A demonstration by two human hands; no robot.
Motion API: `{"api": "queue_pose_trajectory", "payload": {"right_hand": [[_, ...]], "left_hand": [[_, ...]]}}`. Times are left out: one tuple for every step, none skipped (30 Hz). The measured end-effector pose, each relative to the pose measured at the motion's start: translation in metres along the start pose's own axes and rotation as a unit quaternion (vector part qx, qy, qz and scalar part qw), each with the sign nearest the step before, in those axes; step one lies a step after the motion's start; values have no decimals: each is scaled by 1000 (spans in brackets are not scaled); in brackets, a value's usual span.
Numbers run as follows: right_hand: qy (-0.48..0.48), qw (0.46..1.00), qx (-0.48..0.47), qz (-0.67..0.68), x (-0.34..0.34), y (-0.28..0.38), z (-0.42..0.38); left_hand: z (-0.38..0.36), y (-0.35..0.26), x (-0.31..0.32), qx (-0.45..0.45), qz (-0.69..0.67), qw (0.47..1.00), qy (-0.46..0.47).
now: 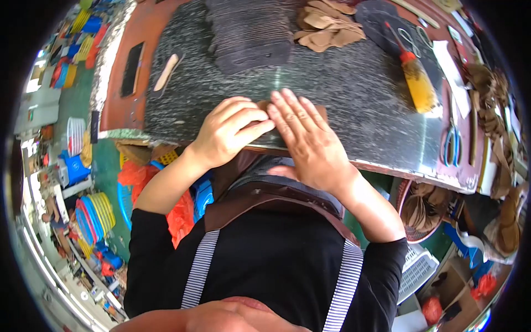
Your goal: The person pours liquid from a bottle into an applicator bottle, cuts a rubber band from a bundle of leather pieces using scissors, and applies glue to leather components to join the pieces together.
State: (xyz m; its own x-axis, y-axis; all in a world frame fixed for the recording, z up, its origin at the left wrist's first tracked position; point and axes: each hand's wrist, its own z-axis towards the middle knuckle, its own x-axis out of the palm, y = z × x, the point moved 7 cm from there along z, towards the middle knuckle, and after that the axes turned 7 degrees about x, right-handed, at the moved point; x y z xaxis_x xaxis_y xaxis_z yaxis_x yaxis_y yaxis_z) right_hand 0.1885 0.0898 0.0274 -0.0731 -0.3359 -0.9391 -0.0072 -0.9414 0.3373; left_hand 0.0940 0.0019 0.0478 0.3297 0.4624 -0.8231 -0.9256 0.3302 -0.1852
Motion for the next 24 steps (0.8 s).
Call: {"api": "queue_pose_trajectory", "payload": {"right_hand": [[-1,1000,5,-8,1,2,0],[3,1000,-1,-6,-1,3,1],[2,1000,-3,1,-2,3,1],[2,1000,-4,5,-4,3,1],[-4,999,-4,31,-10,3,1],[-22,1000,9,15,-12,1,0],[-37,999,21,0,-13,-1,-2],[-50,998,34,-15,-13,-4,-3],[-40,999,27,-19,-7,-5,-4],[-34,999,25,-9,-8,-6,-4],[-30,999,25,0,-12,-7,-3],[-27,999,25,9,-15,-9,-3],[-51,998,31,29,-21,-11,-3],[-70,996,40,38,-26,-15,-3],[-88,994,48,50,-32,-19,-5],[-103,991,57,63,-35,-23,-7],[-114,989,61,74,-36,-28,-9],[-121,989,63,62,-39,-31,-11],[-134,987,62,62,-41,-35,-13],[-147,985,62,62,-43,-38,-15],[-160,983,65,64,-47,-40,-16],[-164,982,71,64,-48,-42,-17],[-166,981,76,64,-49,-45,-18],[-168,980,82,64,-49,-46,-19]], "left_hand": [[1,0,-2,-1,-4,1000,-4],[0,0,-2,-4,-6,1000,-7],[-1,0,-2,-6,-7,1000,-8],[-1,0,-1,-6,-9,1000,-11],[-1,1,-1,-8,-14,1000,-8],[-1,1,-2,-11,-21,1000,-13],[-3,1,0,-14,-20,1000,-15],[-4,0,1,-18,-20,999,-18],[-4,0,1,-20,-17,999,-21],[-5,2,0,-39,-30,999,-15],[-4,3,-2,-56,-44,997,-8],[-3,5,-3,-71,-57,996,-1],[-4,11,-12,-99,-86,991,-4],[-9,21,-21,-193,-151,969,-25],[-13,34,-35,-237,-177,955,-29],[-22,50,-50,-282,-204,937,-34],[-40,69,-60,-348,-271,895,-66],[-59,88,-68,-408,-335,843,-99],[-74,103,-86,-430,-318,832,-145],[-88,118,-102,-449,-301,820,-190],[-104,133,-111,-459,-297,807,-227],[-121,148,-118,-467,-292,792,-262],[-133,160,-121,-494,-308,767,-270],[-138,166,-125,-518,-320,746,-270]]}}
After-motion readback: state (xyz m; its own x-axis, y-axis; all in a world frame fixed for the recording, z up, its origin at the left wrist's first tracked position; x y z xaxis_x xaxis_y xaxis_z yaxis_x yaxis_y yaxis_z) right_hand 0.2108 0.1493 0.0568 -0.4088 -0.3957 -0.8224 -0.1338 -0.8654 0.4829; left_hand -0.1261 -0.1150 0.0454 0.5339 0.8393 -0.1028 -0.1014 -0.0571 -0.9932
